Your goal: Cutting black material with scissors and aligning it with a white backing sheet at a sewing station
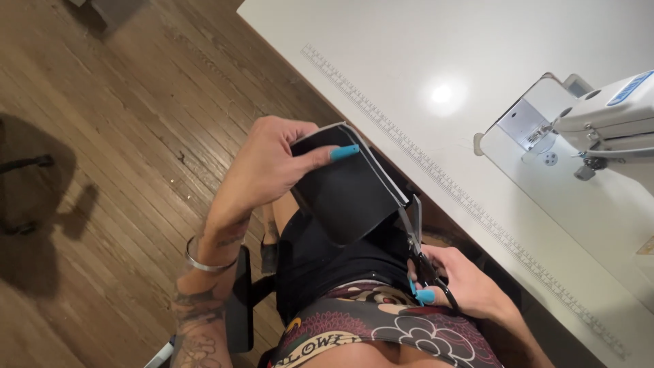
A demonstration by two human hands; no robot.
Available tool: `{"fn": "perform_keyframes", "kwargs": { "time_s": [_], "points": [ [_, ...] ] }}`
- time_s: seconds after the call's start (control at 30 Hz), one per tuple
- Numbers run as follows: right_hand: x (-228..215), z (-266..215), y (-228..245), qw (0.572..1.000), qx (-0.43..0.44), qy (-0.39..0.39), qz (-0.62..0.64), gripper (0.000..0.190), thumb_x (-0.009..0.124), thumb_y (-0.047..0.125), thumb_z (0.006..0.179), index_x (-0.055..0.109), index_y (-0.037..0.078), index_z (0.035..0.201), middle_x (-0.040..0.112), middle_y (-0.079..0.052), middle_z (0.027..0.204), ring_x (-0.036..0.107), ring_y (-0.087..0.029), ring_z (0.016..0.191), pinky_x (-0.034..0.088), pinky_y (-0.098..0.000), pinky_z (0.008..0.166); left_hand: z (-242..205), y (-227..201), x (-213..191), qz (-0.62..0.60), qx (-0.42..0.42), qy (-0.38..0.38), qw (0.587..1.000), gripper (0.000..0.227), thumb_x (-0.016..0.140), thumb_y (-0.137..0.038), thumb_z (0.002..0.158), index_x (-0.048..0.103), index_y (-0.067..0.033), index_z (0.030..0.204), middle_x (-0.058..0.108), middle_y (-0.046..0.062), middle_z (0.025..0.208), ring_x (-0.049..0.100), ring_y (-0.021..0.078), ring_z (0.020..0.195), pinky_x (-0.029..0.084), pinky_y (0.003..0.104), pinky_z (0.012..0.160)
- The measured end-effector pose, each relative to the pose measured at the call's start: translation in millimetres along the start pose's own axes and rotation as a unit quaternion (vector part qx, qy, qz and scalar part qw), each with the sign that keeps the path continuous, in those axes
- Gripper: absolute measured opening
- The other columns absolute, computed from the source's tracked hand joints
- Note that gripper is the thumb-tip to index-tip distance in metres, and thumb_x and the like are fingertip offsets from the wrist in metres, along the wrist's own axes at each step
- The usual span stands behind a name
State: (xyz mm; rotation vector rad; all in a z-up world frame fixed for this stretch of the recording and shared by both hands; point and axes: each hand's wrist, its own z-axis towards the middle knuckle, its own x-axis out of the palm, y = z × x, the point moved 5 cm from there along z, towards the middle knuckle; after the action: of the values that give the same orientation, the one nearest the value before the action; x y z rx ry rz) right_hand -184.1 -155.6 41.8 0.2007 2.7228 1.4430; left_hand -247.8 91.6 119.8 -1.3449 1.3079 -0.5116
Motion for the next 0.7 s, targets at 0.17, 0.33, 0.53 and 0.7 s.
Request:
{"fn": "perform_keyframes", "kwargs": {
  "time_s": [0.17, 0.33, 0.53, 0.7],
  "points": [
    [-3.5, -2.3, 4.0, 1.0, 0.003, -0.014, -0.018, 0.049, 0.068, 0.053, 0.051, 0.054, 0.008, 0.063, 0.057, -0.001, 0.055, 0.045, -0.009, 0.05, 0.035, -0.0239, 0.049, -2.5, -19.5, -1.0, 0.041, 0.043, 0.031, 0.998, 0.048, 0.067, -0.034, 0.078, 0.035, -0.0137, 0.049, 0.027, -0.009, 0.048, 0.023, 0.0043, 0.047, 0.019, 0.02, 0.045],
    [-3.2, -2.0, 9.9, 0.998, 0.005, -0.014, -0.056, 0.047, 0.065, 0.053, 0.053, 0.053, 0.009, 0.064, 0.057, -0.001, 0.056, 0.045, -0.009, 0.05, 0.036, -0.0236, 0.049, -0.1, -21.9, 0.8, 0.063, 0.041, 0.041, 0.996, 0.037, 0.068, -0.033, 0.077, 0.049, -0.0134, 0.053, 0.039, -0.009, 0.049, 0.033, 0.0033, 0.048, 0.028, 0.02, 0.048],
    [-3.4, -7.8, 7.3, 0.998, 0.036, -0.025, -0.048, 0.041, 0.067, 0.044, 0.05, 0.055, 0.008, 0.064, 0.059, -0.002, 0.055, 0.047, -0.01, 0.049, 0.038, -0.0236, 0.047, 0.4, -17.1, 1.9, 0.089, 0.053, 0.044, 0.994, 0.035, 0.068, -0.034, 0.077, 0.053, -0.0134, 0.054, 0.039, -0.009, 0.047, 0.032, 0.0046, 0.048, 0.03, 0.02, 0.049],
    [-2.5, -8.5, 6.5, 0.996, 0.053, -0.036, -0.068, 0.029, 0.068, 0.031, 0.05, 0.055, 0.009, 0.063, 0.059, -0.002, 0.055, 0.048, -0.01, 0.05, 0.039, -0.0243, 0.048, -0.7, -17.2, 2.3, 0.116, 0.048, 0.046, 0.991, 0.032, 0.068, -0.034, 0.078, 0.056, -0.0142, 0.055, 0.038, -0.008, 0.046, 0.032, 0.0062, 0.047, 0.029, 0.021, 0.048]
  ]
}}
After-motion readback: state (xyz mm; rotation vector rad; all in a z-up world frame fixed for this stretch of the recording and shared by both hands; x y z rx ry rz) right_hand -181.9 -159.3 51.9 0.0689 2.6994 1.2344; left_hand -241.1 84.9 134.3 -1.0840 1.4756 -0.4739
